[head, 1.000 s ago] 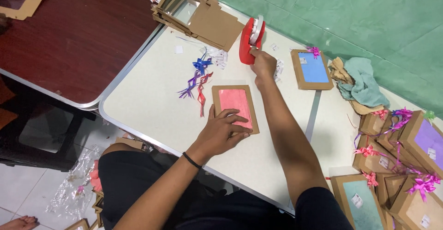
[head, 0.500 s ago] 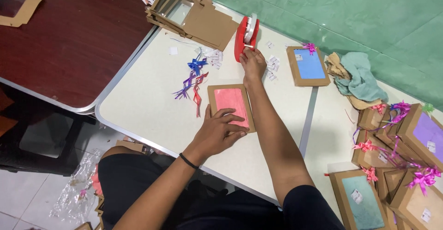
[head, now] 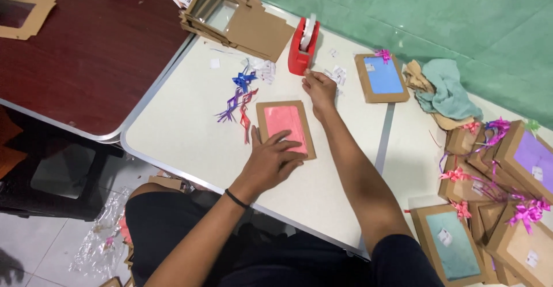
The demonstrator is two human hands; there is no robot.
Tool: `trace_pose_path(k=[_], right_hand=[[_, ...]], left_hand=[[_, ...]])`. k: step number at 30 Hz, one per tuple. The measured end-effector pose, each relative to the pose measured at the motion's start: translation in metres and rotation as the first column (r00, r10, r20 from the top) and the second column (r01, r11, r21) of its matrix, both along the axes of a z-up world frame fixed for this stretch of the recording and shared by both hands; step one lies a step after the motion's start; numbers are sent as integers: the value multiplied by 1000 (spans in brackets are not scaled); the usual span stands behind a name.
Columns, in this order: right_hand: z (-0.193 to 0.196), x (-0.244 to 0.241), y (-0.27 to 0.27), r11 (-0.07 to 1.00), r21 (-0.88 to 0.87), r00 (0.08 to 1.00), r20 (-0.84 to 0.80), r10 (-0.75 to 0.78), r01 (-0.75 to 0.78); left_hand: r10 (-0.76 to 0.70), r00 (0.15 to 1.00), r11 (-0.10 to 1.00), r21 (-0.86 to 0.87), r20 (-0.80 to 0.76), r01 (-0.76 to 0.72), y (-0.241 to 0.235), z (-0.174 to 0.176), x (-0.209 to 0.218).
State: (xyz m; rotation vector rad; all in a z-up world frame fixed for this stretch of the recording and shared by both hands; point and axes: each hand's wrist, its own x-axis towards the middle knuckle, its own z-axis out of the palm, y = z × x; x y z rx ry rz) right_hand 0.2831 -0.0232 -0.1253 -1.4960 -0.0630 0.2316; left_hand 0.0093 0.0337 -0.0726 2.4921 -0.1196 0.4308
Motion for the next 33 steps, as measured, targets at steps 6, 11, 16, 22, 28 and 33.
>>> trace_pose_path(k=[6, 11, 16, 22, 28, 33], right_hand=[[12, -31, -62, 981, -73, 984, 12, 179, -178], [37, -84, -110, 962, -167, 976, -2, 217, -214], [49, -120, -144, 925, -227, 947, 29, 319, -305], [46, -130, -162, 954, -146, 958, 87, 275, -260], [46, -134, -158, 963, -154, 961, 131, 244, -223], [44, -137, -159, 958, -174, 949, 176, 260, -230]], left_hand=[[93, 977, 982, 142, 194, -121, -3, -23, 6], [111, 972, 962, 222, 207, -157, -5, -22, 2], [135, 964, 941, 275, 231, -198, -9, -29, 1], [259, 895, 905, 232, 362, -356, -8, -24, 0], [473, 881, 879, 58, 6, -472, -7, -2, -3], [485, 871, 874, 85, -76, -479, -11, -3, 0]])
